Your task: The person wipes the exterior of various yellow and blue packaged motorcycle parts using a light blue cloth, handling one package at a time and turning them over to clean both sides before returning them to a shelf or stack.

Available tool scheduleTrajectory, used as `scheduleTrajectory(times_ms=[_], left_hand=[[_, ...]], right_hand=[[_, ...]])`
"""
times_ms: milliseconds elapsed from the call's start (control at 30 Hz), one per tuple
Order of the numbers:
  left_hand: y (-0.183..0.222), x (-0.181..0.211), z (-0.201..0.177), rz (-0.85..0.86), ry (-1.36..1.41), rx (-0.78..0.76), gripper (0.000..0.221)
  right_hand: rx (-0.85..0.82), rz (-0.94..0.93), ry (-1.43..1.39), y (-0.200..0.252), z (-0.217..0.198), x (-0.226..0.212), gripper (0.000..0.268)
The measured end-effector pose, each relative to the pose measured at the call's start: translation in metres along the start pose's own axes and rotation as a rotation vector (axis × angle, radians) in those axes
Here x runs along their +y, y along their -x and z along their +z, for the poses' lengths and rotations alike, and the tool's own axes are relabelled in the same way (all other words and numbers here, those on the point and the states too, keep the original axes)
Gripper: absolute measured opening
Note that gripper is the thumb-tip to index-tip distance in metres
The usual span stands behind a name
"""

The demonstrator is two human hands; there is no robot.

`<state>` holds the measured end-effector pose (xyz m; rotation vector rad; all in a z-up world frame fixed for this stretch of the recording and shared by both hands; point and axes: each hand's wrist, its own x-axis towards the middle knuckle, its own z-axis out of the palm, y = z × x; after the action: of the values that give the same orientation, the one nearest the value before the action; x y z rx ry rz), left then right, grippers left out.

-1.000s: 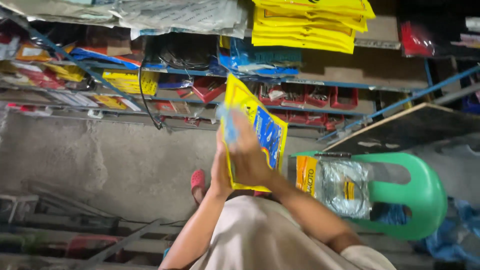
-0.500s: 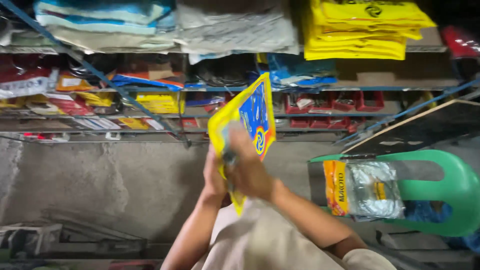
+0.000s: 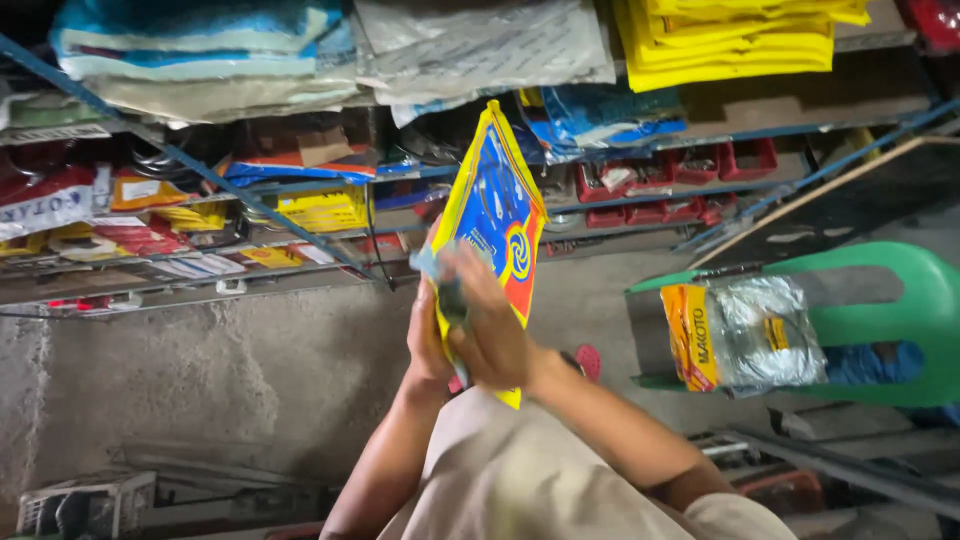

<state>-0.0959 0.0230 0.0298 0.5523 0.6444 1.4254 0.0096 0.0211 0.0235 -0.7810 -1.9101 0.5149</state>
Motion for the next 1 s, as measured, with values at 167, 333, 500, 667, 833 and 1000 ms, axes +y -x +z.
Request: scheduleTrajectory(times_ms=[167,333,500,667,833,1000], left_hand=[[0.008,-0.005,0.028,0.054,-0.115,-0.353,0.083],[0.004,-0.029,0.043,0.078,-0.107,-0.386,0.077],[0.008,-0.068,0.073,0.063,-0.051,-0.405,0.076],[0.022,-0.112,0.112,0.043,-0.027,-0.448,0.074],[0.031,-0.148,0.149,0.050,-0.032,-0.377,0.071],[0.038,-0.199,0.130,0.029,-0.021,-0.170,0.055]], right_hand=[[0.170,0.020,0.189,-0.025,-0.034,0.032,0.067],[0.194,-0.015,0.220,-0.023,-0.100,0.096,0.055],[0.201,0.023,0.256,0.004,-0.155,0.122,0.046],[0.240,0.026,0.170,0.036,-0.204,0.138,0.041],[0.304,-0.125,0.178,0.045,-0.232,0.115,0.038],[0.229,-0.191,0.112,0.084,-0.227,0.091,0.040]])
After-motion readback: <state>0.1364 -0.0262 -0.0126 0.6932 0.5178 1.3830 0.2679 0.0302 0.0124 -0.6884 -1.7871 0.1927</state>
